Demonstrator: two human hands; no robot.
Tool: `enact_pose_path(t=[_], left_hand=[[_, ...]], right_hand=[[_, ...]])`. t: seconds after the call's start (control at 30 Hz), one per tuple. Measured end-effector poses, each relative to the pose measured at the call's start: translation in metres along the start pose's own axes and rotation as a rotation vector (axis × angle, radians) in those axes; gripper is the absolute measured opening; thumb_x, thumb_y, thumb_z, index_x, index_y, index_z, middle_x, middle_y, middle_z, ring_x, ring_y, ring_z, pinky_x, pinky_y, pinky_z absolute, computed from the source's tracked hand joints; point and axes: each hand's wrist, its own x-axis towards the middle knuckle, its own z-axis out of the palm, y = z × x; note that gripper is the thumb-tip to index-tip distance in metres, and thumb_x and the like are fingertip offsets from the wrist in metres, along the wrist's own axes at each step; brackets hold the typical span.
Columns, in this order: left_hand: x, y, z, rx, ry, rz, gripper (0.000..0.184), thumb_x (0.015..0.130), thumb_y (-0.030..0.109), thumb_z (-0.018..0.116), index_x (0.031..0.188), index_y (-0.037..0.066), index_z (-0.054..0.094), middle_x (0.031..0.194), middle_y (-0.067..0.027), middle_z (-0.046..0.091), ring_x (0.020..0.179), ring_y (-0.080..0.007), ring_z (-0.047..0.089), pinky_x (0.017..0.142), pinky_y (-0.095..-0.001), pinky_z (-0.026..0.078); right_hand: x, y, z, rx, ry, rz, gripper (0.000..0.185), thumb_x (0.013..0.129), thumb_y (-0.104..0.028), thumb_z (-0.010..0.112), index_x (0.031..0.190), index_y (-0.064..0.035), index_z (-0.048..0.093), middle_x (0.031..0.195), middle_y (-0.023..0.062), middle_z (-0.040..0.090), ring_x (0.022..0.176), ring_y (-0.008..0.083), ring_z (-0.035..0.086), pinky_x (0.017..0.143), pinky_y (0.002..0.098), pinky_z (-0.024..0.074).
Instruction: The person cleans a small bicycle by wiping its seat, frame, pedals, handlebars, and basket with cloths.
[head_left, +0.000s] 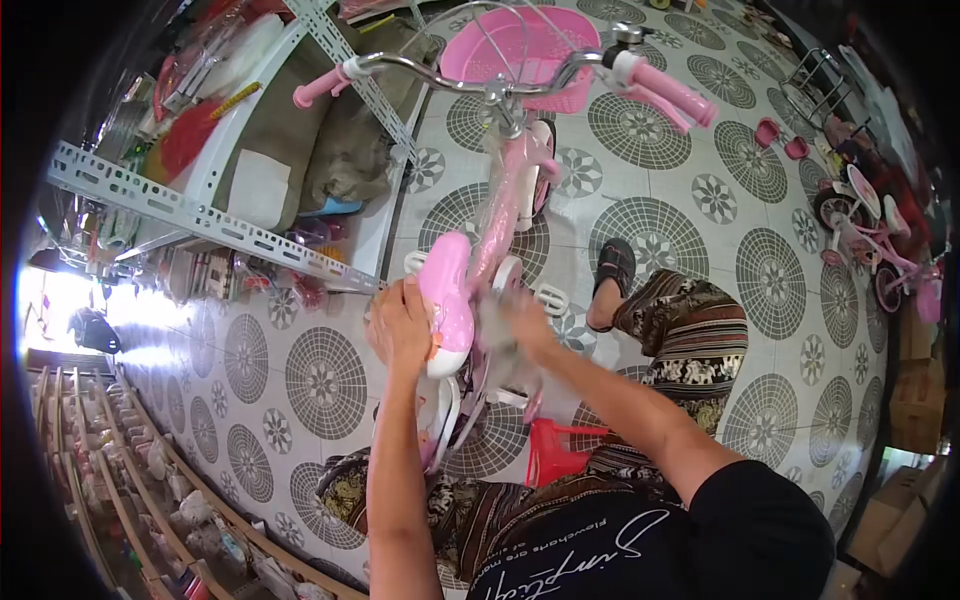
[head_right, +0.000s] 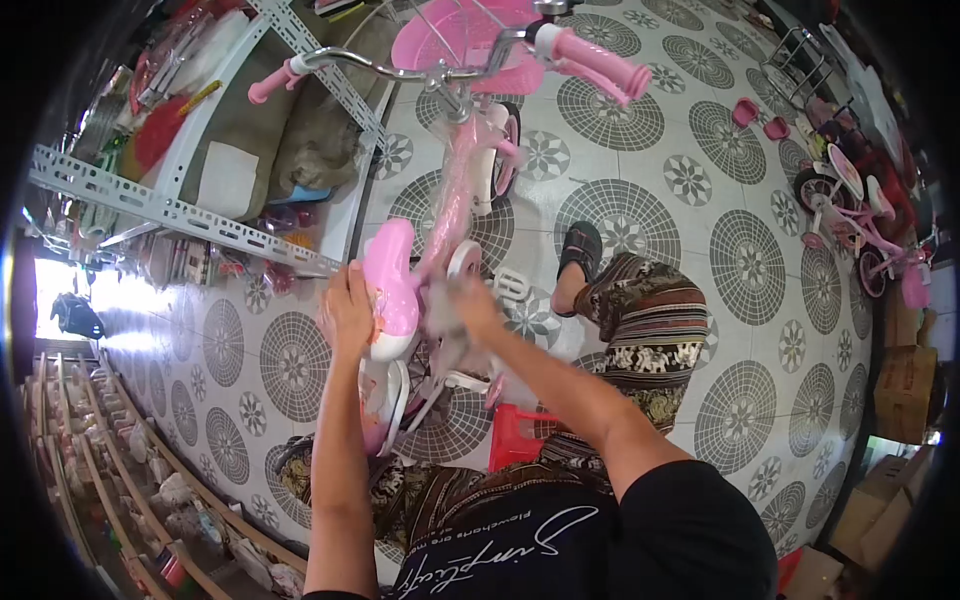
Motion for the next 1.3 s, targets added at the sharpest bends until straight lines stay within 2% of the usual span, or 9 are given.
enact_pose_path(t=[0.23, 0.3, 0.5, 0.6, 0.8, 0.93, 1.0, 1.17, 1.3], left_hand=[[-0.006, 0.009, -0.002, -0.078, 0.145, 0.023, 0.029, 0.093, 0.033, 0.052, 0.100, 0.009, 0.068, 0.100, -0.0087, 0.065, 0.094, -0.0301, 0.059, 0.083, -0.0437, 0.042], [-0.004, 0.010, 0.000, -0.010, 0.152, 0.016, 0.029, 0.093, 0.033, 0.052, 0.100, 0.010, 0.068, 0.102, -0.0081, 0.065, 0.095, -0.0295, 0.059, 0.084, -0.0432, 0.042], [0.002, 0.016, 0.005, 0.041, 0.091, 0.031, 0.036, 0.092, 0.043, 0.052, 0.102, 0.013, 0.068, 0.104, -0.0087, 0.065, 0.098, -0.0306, 0.059, 0.087, -0.0465, 0.039], [0.003, 0.024, 0.003, 0.094, 0.063, 0.018, 0.036, 0.092, 0.045, 0.052, 0.103, 0.014, 0.069, 0.103, -0.0082, 0.065, 0.097, -0.0299, 0.059, 0.087, -0.0459, 0.039], [0.003, 0.037, 0.005, 0.119, 0.081, 0.015, 0.040, 0.093, 0.042, 0.053, 0.104, 0.008, 0.069, 0.101, -0.0119, 0.067, 0.095, -0.0291, 0.061, 0.088, -0.0405, 0.043], [0.004, 0.034, 0.009, 0.074, 0.095, 0.052, 0.038, 0.094, 0.039, 0.054, 0.104, 0.004, 0.068, 0.100, -0.0139, 0.067, 0.094, -0.0298, 0.062, 0.086, -0.0396, 0.045], [0.008, 0.028, 0.012, 0.063, 0.089, 0.071, 0.038, 0.095, 0.037, 0.054, 0.104, 0.003, 0.068, 0.100, -0.0148, 0.067, 0.093, -0.0297, 0.062, 0.084, -0.0391, 0.046], [0.007, 0.028, 0.017, -0.027, 0.124, 0.096, 0.033, 0.094, 0.032, 0.055, 0.102, 0.003, 0.068, 0.094, -0.0150, 0.066, 0.085, -0.0294, 0.061, 0.077, -0.0406, 0.046], [0.007, 0.030, 0.015, -0.012, 0.112, 0.089, 0.032, 0.094, 0.031, 0.055, 0.101, 0.003, 0.068, 0.092, -0.0148, 0.066, 0.083, -0.0297, 0.061, 0.076, -0.0406, 0.046]], right_hand=[[0.141, -0.001, -0.028, 0.009, 0.285, -0.216, 0.039, 0.090, -0.019, 0.065, 0.124, -0.0027, 0.054, 0.113, 0.0157, 0.061, 0.103, 0.0266, 0.061, 0.086, 0.0366, 0.0496], [0.107, 0.026, 0.009, -0.249, 0.704, -0.302, 0.049, 0.079, 0.001, 0.059, 0.127, -0.0059, 0.054, 0.108, 0.0203, 0.061, 0.103, 0.0356, 0.058, 0.095, 0.0419, 0.0441], [-0.082, 0.121, 0.032, -0.184, -0.161, 0.375, 0.044, 0.077, -0.009, 0.067, 0.120, -0.0042, 0.057, 0.114, 0.0197, 0.063, 0.113, 0.0335, 0.058, 0.097, 0.0393, 0.0446], [-0.044, 0.108, 0.017, -0.034, 0.389, 0.173, 0.038, 0.080, -0.017, 0.070, 0.114, -0.0031, 0.059, 0.110, 0.0182, 0.064, 0.110, 0.0287, 0.059, 0.092, 0.0371, 0.0461], [0.059, 0.014, 0.014, -0.042, 0.660, -0.215, 0.040, 0.090, -0.020, 0.060, 0.126, -0.0043, 0.053, 0.122, 0.0205, 0.057, 0.115, 0.0373, 0.053, 0.100, 0.0414, 0.0395], [-0.013, 0.100, 0.063, 0.025, 0.591, 0.171, 0.049, 0.087, -0.023, 0.063, 0.131, -0.0036, 0.051, 0.124, 0.0211, 0.056, 0.117, 0.0372, 0.052, 0.103, 0.0411, 0.0379], [-0.035, 0.138, 0.048, 0.343, 0.202, 0.736, 0.050, 0.085, -0.021, 0.067, 0.129, -0.0022, 0.052, 0.124, 0.0193, 0.057, 0.116, 0.0332, 0.053, 0.101, 0.0382, 0.0394], [0.054, 0.034, 0.004, 0.195, 0.650, -0.147, 0.039, 0.086, -0.013, 0.064, 0.121, -0.0004, 0.055, 0.115, 0.0186, 0.059, 0.113, 0.0326, 0.054, 0.096, 0.0394, 0.0410], [0.082, 0.037, 0.003, -0.066, 0.648, -0.255, 0.038, 0.084, -0.012, 0.065, 0.119, -0.0017, 0.056, 0.115, 0.0205, 0.058, 0.110, 0.0385, 0.053, 0.097, 0.0422, 0.0405]])
